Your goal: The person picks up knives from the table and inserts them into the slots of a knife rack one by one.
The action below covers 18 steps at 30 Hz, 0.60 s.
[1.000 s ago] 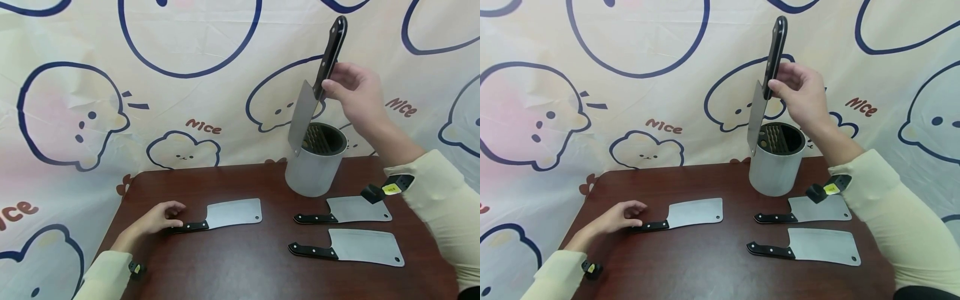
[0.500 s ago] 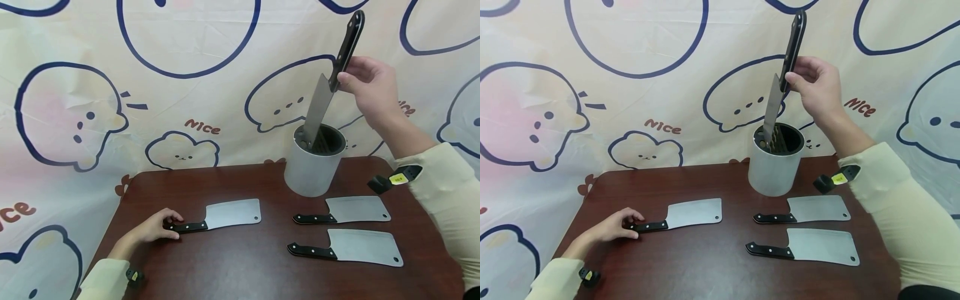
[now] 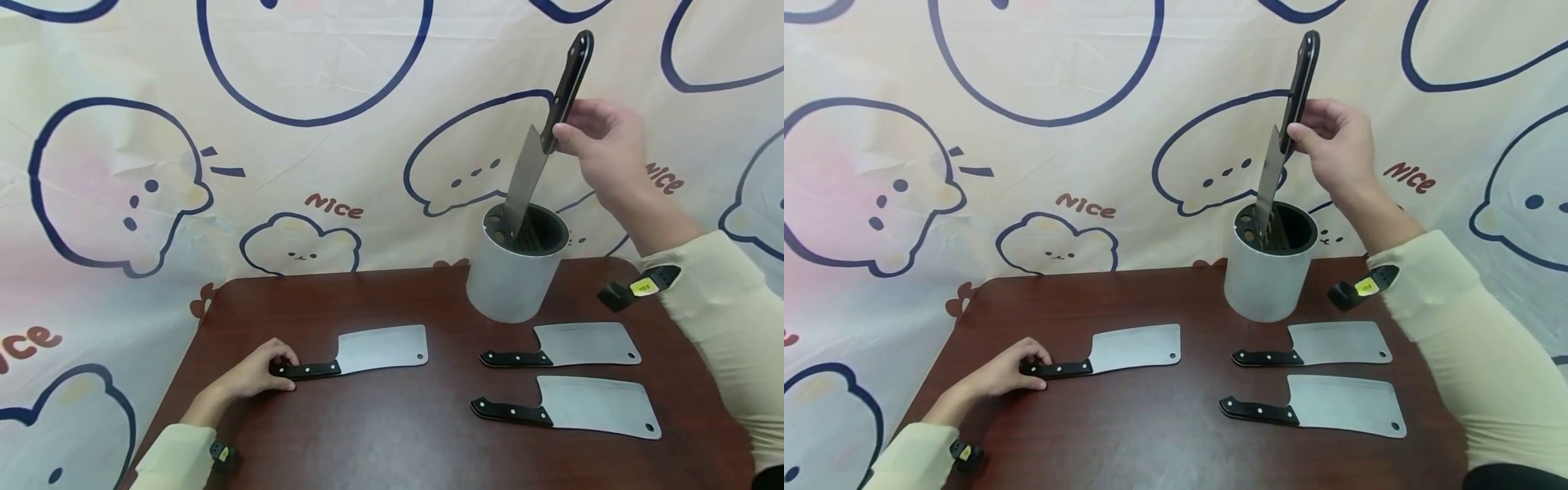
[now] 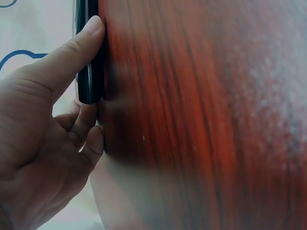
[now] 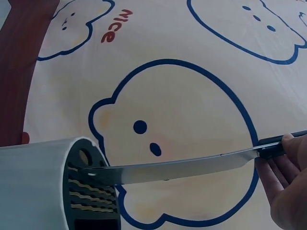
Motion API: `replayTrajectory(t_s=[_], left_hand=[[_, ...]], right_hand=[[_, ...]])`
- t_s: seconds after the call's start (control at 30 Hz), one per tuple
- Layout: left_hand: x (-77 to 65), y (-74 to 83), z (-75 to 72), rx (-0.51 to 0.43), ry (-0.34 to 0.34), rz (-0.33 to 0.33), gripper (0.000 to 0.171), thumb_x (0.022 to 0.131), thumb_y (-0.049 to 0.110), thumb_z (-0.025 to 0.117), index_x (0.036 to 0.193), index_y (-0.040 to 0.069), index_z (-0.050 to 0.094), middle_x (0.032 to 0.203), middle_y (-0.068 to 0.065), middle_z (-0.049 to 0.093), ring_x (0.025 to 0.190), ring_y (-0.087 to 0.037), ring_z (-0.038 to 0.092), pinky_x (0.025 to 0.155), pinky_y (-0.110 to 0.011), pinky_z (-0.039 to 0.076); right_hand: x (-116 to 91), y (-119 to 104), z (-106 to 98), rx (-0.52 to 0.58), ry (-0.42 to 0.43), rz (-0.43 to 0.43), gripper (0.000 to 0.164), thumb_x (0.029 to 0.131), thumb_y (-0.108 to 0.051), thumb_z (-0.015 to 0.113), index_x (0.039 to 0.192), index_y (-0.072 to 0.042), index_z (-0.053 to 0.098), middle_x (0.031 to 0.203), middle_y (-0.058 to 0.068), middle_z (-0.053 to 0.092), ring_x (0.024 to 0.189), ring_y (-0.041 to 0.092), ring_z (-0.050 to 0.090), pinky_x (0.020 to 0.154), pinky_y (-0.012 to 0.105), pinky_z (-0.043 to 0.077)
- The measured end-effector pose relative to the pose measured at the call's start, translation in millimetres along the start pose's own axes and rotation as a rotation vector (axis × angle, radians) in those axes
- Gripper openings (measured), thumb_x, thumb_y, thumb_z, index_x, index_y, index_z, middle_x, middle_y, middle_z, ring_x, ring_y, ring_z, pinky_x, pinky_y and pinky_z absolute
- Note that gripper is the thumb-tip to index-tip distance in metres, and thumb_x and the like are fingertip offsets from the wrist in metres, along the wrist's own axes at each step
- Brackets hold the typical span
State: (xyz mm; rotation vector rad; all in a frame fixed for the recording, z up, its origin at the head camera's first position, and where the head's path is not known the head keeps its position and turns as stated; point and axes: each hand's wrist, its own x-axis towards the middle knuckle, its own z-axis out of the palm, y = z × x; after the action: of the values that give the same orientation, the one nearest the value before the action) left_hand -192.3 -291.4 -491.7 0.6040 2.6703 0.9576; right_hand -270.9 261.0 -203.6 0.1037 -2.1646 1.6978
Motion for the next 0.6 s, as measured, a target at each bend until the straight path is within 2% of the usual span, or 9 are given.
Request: replayTrajectory(t_s=[0.27,0.43,0.6], left_hand=[[0.1,0.8,3.1,0.008,0.024,-0.007,0.027,0.078,0.016,0.089,0.096,0.016,0.069,0.101,-0.001,0.056,0.092,-0.019,0.050,0.081,-0.034,0.045],[1.0,1.2,0.2,0.012,0.035,-0.027,0.025,0.082,0.014,0.086,0.097,0.016,0.066,0.100,0.001,0.059,0.093,-0.020,0.053,0.082,-0.037,0.046],[0.9,3.4,-5.6,-0.005,0.031,-0.076,0.022,0.085,0.015,0.084,0.100,0.015,0.067,0.101,0.000,0.064,0.096,-0.022,0.056,0.082,-0.039,0.045]], right_hand=[[3.4,17.9,8.9,-0.137,-0.038,0.021,0.043,0.100,-0.020,0.067,0.142,-0.014,0.060,0.132,0.004,0.066,0.108,0.007,0.068,0.116,0.036,0.038],[4.9,30.4,12.8,-0.213,-0.056,0.040,0.046,0.100,-0.025,0.066,0.145,-0.016,0.057,0.134,0.005,0.066,0.116,0.013,0.067,0.118,0.040,0.034],[5.4,41.2,20.5,-0.251,-0.078,0.069,0.049,0.101,-0.028,0.064,0.148,-0.017,0.054,0.141,0.008,0.062,0.127,0.020,0.061,0.117,0.042,0.036]])
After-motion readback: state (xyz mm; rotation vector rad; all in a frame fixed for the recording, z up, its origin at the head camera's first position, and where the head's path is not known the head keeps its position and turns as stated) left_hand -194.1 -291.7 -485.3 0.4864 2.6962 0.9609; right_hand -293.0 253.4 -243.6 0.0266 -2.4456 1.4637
